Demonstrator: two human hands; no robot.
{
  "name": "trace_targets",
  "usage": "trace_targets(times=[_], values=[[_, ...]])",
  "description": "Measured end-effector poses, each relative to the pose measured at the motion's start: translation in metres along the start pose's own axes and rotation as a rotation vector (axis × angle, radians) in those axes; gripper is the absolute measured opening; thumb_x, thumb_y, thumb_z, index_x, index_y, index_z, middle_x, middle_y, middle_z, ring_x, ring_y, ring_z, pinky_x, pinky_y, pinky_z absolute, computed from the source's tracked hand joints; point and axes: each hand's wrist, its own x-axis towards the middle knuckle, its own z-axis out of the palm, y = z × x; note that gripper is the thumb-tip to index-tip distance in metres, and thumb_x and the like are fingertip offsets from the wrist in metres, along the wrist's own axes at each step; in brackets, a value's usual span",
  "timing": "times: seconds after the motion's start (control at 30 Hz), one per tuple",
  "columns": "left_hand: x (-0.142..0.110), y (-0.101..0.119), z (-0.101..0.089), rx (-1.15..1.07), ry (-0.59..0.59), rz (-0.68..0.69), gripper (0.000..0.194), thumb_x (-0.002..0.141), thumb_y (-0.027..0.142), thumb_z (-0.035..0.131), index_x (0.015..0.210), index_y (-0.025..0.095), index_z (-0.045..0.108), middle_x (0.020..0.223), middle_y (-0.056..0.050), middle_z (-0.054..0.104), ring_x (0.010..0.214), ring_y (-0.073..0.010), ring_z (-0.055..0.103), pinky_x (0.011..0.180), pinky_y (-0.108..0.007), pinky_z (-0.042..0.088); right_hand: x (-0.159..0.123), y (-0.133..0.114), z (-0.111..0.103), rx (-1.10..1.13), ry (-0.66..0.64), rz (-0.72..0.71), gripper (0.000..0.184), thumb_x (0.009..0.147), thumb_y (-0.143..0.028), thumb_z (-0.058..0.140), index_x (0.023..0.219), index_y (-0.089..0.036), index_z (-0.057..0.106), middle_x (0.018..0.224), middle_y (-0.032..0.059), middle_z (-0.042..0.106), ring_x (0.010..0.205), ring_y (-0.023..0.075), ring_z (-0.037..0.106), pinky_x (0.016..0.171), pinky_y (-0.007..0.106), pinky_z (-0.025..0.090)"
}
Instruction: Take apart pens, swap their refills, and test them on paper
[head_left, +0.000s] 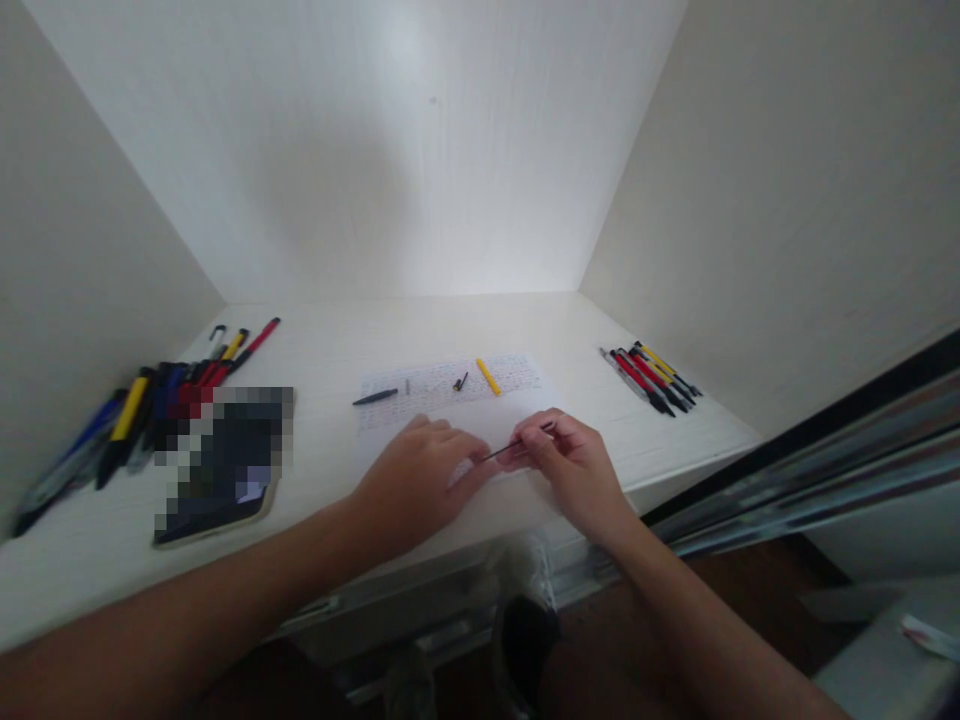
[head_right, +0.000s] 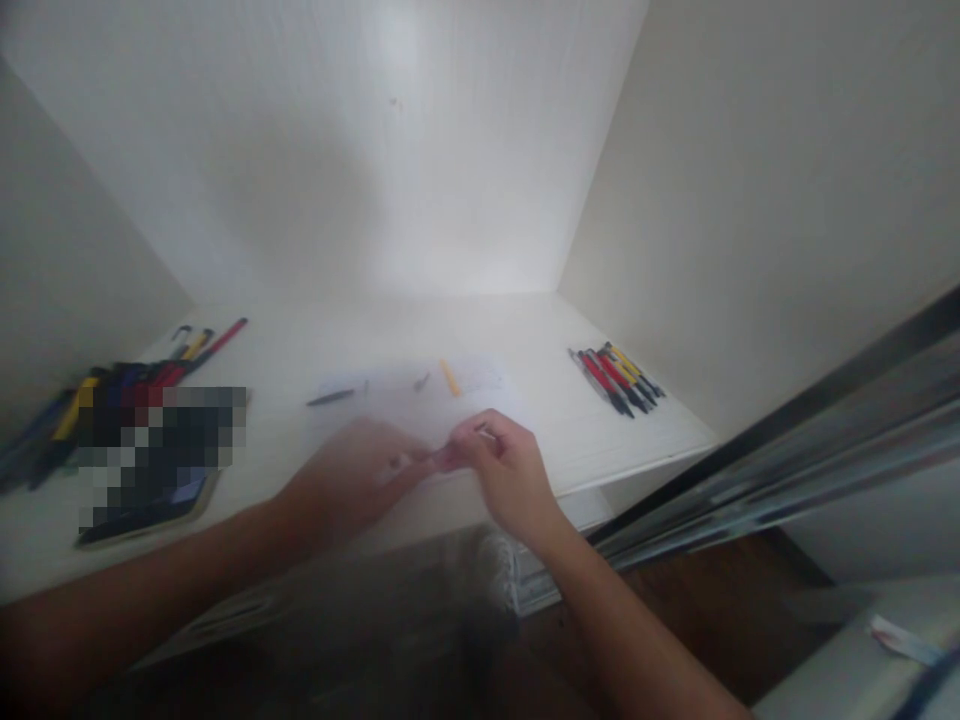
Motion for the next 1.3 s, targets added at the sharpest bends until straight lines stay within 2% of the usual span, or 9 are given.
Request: trace_targets(times=[0.27, 0.37, 0.47, 0.6, 0.7, 0.83, 0.97, 1.1, 1.3], values=[[-0.003, -0.004, 0.002, 0.013, 0.010, 0.112, 0.038, 0.104, 0.034, 0.041, 0.085, 0.020, 0.070, 0.070, -0.004, 0.066, 0.071, -0.0195, 0.059, 0.071, -0.037, 0.038, -0.006, 0.001, 0.005, -0.229, -0.134, -0.102, 0.008, 0.080, -0.034, 0.079, 0.083, -0.027, 0.077, 0.086, 0.0038, 0.073, 0.085, 0.0204, 0.068, 0.077, 0.036, 0.055], [-0.002, -0.005, 0.001, 0.027, -0.037, 0.072, 0.035, 0.103, 0.037, 0.044, 0.088, 0.020, 0.070, 0.075, -0.005, 0.068, 0.076, -0.0208, 0.062, 0.076, -0.039, 0.040, 0.002, -0.001, 0.000, -0.238, -0.158, -0.091, 0.008, 0.080, -0.033, 0.079, 0.079, -0.025, 0.076, 0.086, 0.0044, 0.074, 0.085, 0.0203, 0.068, 0.078, 0.037, 0.055], [-0.004, -0.008, 0.002, 0.066, -0.076, 0.013, 0.034, 0.100, 0.043, 0.049, 0.114, 0.018, 0.067, 0.102, -0.011, 0.072, 0.098, -0.0268, 0.063, 0.087, -0.045, 0.044, 0.025, -0.006, -0.019, -0.243, -0.139, -0.042, 0.013, 0.082, -0.034, 0.077, 0.080, -0.022, 0.075, 0.084, 0.0057, 0.075, 0.078, 0.0195, 0.070, 0.077, 0.038, 0.058], [-0.010, -0.012, 0.007, 0.123, -0.137, 0.036, 0.057, 0.096, 0.053, 0.053, 0.140, 0.016, 0.051, 0.144, -0.018, 0.053, 0.130, -0.0350, 0.049, 0.105, -0.052, 0.040, 0.072, -0.006, -0.046, -0.175, -0.071, -0.046, 0.023, 0.080, -0.040, 0.078, 0.081, -0.019, 0.067, 0.085, 0.0090, 0.076, 0.074, 0.0193, 0.073, 0.077, 0.039, 0.061], [-0.014, -0.012, 0.010, 0.133, -0.199, 0.050, 0.058, 0.099, 0.056, 0.046, 0.142, 0.018, 0.049, 0.152, -0.016, 0.046, 0.137, -0.0363, 0.043, 0.109, -0.054, 0.038, 0.103, 0.004, -0.055, -0.180, -0.115, -0.011, 0.026, 0.074, -0.037, 0.083, 0.081, -0.019, 0.066, 0.081, 0.0083, 0.076, 0.073, 0.0201, 0.073, 0.075, 0.039, 0.062], [-0.016, -0.010, 0.007, 0.142, -0.210, 0.037, 0.058, 0.099, 0.056, 0.044, 0.142, 0.018, 0.050, 0.152, -0.016, 0.045, 0.138, -0.0369, 0.043, 0.110, -0.054, 0.038, 0.127, 0.020, -0.059, -0.338, -0.200, -0.051, 0.021, 0.076, -0.035, 0.081, 0.084, -0.017, 0.074, 0.078, 0.0080, 0.075, 0.072, 0.0194, 0.072, 0.073, 0.037, 0.060], [-0.012, -0.005, 0.002, 0.138, -0.221, 0.023, 0.057, 0.098, 0.056, 0.045, 0.141, 0.018, 0.052, 0.151, -0.016, 0.047, 0.136, -0.0376, 0.045, 0.110, -0.056, 0.039, 0.130, 0.030, -0.066, -0.468, -0.196, -0.121, 0.018, 0.079, -0.034, 0.079, 0.085, -0.018, 0.079, 0.078, 0.0068, 0.075, 0.067, 0.0174, 0.068, 0.063, 0.033, 0.056], [-0.010, -0.001, -0.001, 0.145, -0.273, -0.014, 0.059, 0.096, 0.055, 0.051, 0.143, 0.020, 0.050, 0.154, -0.014, 0.044, 0.139, -0.0365, 0.043, 0.113, -0.055, 0.037, 0.122, 0.031, -0.071, -0.468, -0.208, -0.045, 0.017, 0.076, -0.033, 0.080, 0.086, -0.019, 0.079, 0.075, 0.0064, 0.075, 0.063, 0.0167, 0.065, 0.052, 0.029, 0.050], [-0.010, 0.001, 0.000, 0.150, -0.279, -0.026, 0.063, 0.095, 0.057, 0.052, 0.144, 0.018, 0.048, 0.156, -0.016, 0.041, 0.140, -0.0372, 0.041, 0.114, -0.056, 0.036, 0.116, 0.028, -0.067, -0.475, -0.192, -0.068, 0.011, 0.076, -0.029, 0.079, 0.083, -0.020, 0.079, 0.077, 0.0055, 0.075, 0.065, 0.0159, 0.065, 0.059, 0.030, 0.052]])
